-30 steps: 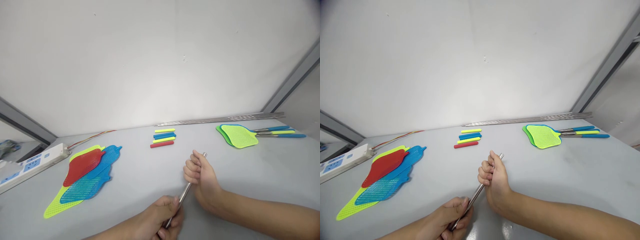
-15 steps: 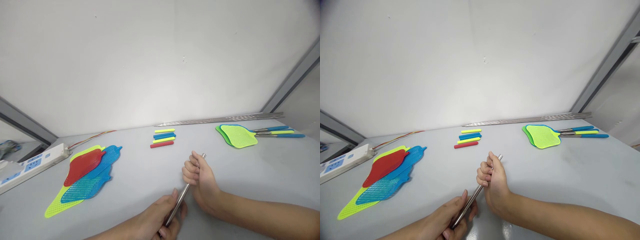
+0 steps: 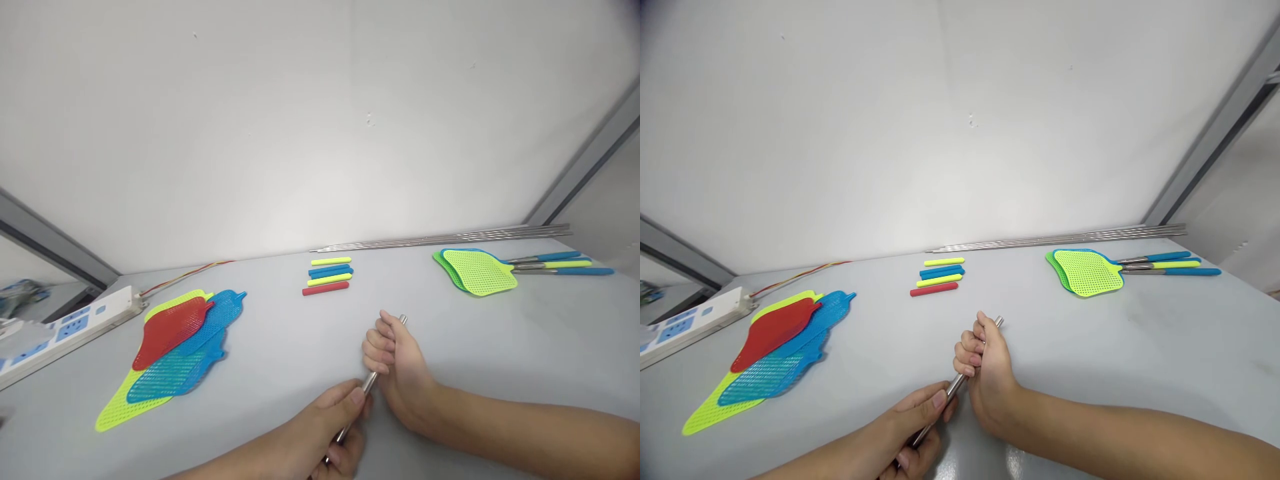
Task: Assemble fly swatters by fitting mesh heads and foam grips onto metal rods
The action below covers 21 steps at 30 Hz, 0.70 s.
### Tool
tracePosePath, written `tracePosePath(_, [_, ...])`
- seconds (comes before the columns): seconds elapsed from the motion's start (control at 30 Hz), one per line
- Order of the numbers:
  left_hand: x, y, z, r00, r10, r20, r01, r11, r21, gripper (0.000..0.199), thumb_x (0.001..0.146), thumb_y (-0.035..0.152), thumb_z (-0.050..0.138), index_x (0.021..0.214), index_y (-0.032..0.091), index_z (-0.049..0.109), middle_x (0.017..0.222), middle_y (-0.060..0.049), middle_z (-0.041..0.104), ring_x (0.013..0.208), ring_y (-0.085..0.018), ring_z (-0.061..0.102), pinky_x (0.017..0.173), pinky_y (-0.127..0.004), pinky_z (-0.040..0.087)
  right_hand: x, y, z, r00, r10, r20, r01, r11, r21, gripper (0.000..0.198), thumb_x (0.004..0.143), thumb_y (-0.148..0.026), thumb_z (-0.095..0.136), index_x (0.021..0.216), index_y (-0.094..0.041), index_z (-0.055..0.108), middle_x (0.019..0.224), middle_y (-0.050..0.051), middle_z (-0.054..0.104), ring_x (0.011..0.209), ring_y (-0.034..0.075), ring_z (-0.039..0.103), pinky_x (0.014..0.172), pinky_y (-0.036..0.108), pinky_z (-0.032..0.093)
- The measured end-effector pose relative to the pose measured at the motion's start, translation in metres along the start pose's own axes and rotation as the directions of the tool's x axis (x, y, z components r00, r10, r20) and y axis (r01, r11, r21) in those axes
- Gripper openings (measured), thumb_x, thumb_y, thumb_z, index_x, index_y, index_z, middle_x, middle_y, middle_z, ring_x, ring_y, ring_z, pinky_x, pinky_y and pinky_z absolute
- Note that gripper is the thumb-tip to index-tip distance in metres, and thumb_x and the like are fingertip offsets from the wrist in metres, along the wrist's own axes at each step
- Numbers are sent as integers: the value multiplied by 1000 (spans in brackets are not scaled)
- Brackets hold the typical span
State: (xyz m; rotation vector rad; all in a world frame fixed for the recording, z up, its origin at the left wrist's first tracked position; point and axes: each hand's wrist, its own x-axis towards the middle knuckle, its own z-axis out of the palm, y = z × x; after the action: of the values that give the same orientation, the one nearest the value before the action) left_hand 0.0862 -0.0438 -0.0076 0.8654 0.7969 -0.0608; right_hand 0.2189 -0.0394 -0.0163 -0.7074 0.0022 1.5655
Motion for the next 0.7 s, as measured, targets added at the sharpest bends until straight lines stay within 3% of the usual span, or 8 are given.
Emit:
tracePosePath(0.37, [3, -7, -9, 985, 63, 159, -48, 994, -97, 29, 80, 53, 22, 77, 25, 29, 44, 9, 26, 28, -4, 16, 22, -12, 9, 6, -2, 0, 997, 80, 4, -80, 996, 48, 31, 69, -30, 49, 54, -18, 25, 44, -9, 16, 34, 3, 14, 30, 15, 13])
tracePosePath(0.53, [5, -5, -13, 945, 90, 315, -34, 983, -178, 28, 83, 47, 18, 77, 23, 32, 45, 7, 29, 27, -5, 19, 23, -13, 14, 11, -5, -1, 990, 139, 28, -140, 989, 43, 30, 68, -26, 49, 53, -18, 24, 43, -9, 17, 33, 3, 15, 30, 15, 13])
tracePosePath(0.7, [8, -2, -15, 924, 81, 374, -4, 979, -202, 31, 84, 43, 15, 78, 21, 36, 46, 5, 31, 30, -5, 25, 28, -13, 15, 14, -8, 0, 984, 166, 67, -168, 985, 31, 30, 69, -25, 48, 53, -17, 24, 43, -9, 19, 33, 3, 17, 31, 15, 15])
